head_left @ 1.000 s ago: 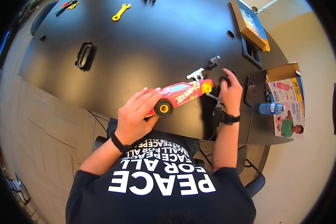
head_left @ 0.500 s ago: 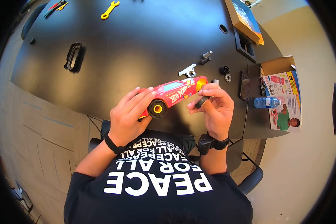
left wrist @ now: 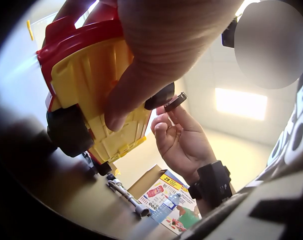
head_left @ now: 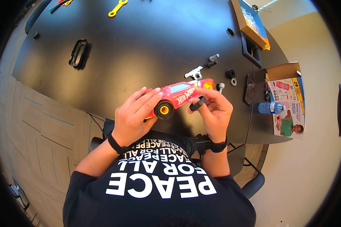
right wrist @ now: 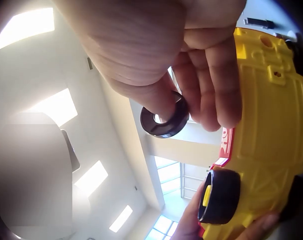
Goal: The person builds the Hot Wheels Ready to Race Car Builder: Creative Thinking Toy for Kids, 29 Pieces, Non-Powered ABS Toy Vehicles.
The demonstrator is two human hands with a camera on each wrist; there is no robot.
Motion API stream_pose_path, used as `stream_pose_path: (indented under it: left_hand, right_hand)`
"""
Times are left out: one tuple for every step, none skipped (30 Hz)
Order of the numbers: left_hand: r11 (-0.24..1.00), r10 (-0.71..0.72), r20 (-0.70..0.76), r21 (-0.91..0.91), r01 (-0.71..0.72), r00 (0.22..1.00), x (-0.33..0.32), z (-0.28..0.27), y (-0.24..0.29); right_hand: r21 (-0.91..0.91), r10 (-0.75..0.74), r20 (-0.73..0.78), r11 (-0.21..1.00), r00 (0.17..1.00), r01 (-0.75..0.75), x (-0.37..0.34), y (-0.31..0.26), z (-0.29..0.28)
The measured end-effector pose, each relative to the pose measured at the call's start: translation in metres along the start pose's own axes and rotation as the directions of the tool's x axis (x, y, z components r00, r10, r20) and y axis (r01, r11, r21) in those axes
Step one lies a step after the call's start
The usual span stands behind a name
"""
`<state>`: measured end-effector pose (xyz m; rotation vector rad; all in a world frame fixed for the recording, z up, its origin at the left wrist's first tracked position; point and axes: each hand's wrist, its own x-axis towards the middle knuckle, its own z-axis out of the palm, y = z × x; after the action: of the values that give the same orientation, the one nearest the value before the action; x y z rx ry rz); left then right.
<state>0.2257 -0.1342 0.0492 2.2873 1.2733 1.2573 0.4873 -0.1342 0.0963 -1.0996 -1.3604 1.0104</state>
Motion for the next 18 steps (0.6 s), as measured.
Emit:
stream_pose_path:
  left_hand:
    - [1.000, -0.001, 0.001, 0.001, 0.001, 1.000, 0.000, 0.000, 0.000]
    - [1.000, -0.001, 0.000, 0.002, 0.001, 1.000, 0.000, 0.000, 0.000]
    - [1.000, 0.003, -0.002, -0.006, -0.003, 1.000, 0.000, 0.000, 0.000]
    - [1.000, 0.007, -0.004, -0.013, -0.007, 1.000, 0.000, 0.000, 0.000]
    - [1.000, 0.007, -0.004, -0.013, -0.007, 1.000, 0.001, -0.001, 0.000]
    - [1.000, 0.004, 0.001, -0.019, -0.004, 1.000, 0.001, -0.001, 0.001]
    - [1.000, 0.001, 0.006, -0.026, -0.001, 1.000, 0.002, -0.001, 0.001]
    - [1.000, 0.001, 0.005, -0.026, -0.001, 1.000, 0.002, -0.002, 0.002]
    - [1.000, 0.001, 0.008, -0.022, -0.001, 1.000, 0.003, -0.002, 0.002]
    - [1.000, 0.000, 0.010, -0.017, 0.000, 1.000, 0.003, -0.003, 0.002]
    - [1.000, -0.004, 0.007, -0.014, 0.004, 1.000, 0.003, -0.003, 0.002]
    - [1.000, 0.001, 0.005, -0.020, -0.001, 1.000, 0.002, -0.003, 0.002]
    - [1.000, 0.005, 0.002, -0.024, -0.005, 1.000, 0.002, -0.003, 0.001]
    - [1.000, -0.001, 0.002, -0.018, 0.001, 1.000, 0.002, -0.002, 0.001]
    - [1.000, 0.003, -0.001, -0.022, -0.003, 1.000, 0.002, -0.002, 0.001]
    - [1.000, 0.008, -0.002, -0.027, -0.008, 1.000, 0.002, -0.002, 0.000]
    - [1.000, 0.007, -0.001, -0.024, -0.007, 1.000, 0.002, -0.003, 0.001]
    - [1.000, -0.001, 0.007, -0.021, 0.001, 1.000, 0.001, -0.003, 0.001]
  right_hand:
    - [0.047, 0.023, -0.004, 0.999, 1.000, -0.023, 0.000, -0.001, 0.001]
    - [0.094, 0.047, -0.006, 0.995, 0.999, -0.047, 0.000, -0.002, 0.002]
    - [0.094, 0.048, -0.004, 0.994, 0.999, -0.047, 0.000, -0.005, 0.003]
    - [0.053, 0.039, 0.020, 0.998, 0.999, -0.040, 0.001, -0.008, 0.002]
    - [0.012, 0.030, 0.045, 0.999, 0.999, -0.031, 0.002, -0.010, 0.002]
    - [0.012, 0.030, 0.045, 0.999, 0.999, -0.031, 0.003, -0.009, 0.004]
    - [0.025, -0.022, 0.039, 0.999, 0.999, 0.021, 0.005, -0.007, 0.007]
    - [0.037, -0.073, 0.033, 0.997, 0.997, 0.072, 0.006, -0.007, 0.008]
    - [0.037, -0.073, 0.034, 0.997, 0.997, 0.072, 0.006, -0.007, 0.008]
    - [0.050, -0.066, 0.059, 0.997, 0.996, 0.063, 0.006, -0.007, 0.008]
    - [0.064, -0.059, 0.087, 0.997, 0.995, 0.053, 0.007, -0.007, 0.009]
    - [0.067, -0.058, 0.092, 0.996, 0.994, 0.051, 0.007, -0.009, 0.010]
    - [-0.027, -0.042, 0.115, 0.999, 0.992, 0.045, 0.008, -0.014, 0.012]
    - [-0.120, -0.025, 0.136, 0.992, 0.990, 0.041, 0.009, -0.019, 0.014]
    - [-0.115, -0.023, 0.141, 0.993, 0.990, 0.040, 0.010, -0.023, 0.016]
    - [-0.178, -0.033, 0.161, 0.982, 0.986, 0.062, 0.010, -0.026, 0.017]
    - [-0.242, -0.042, 0.180, 0.967, 0.983, 0.086, 0.011, -0.028, 0.018]
    - [-0.241, -0.041, 0.178, 0.967, 0.983, 0.084, 0.012, -0.028, 0.020]
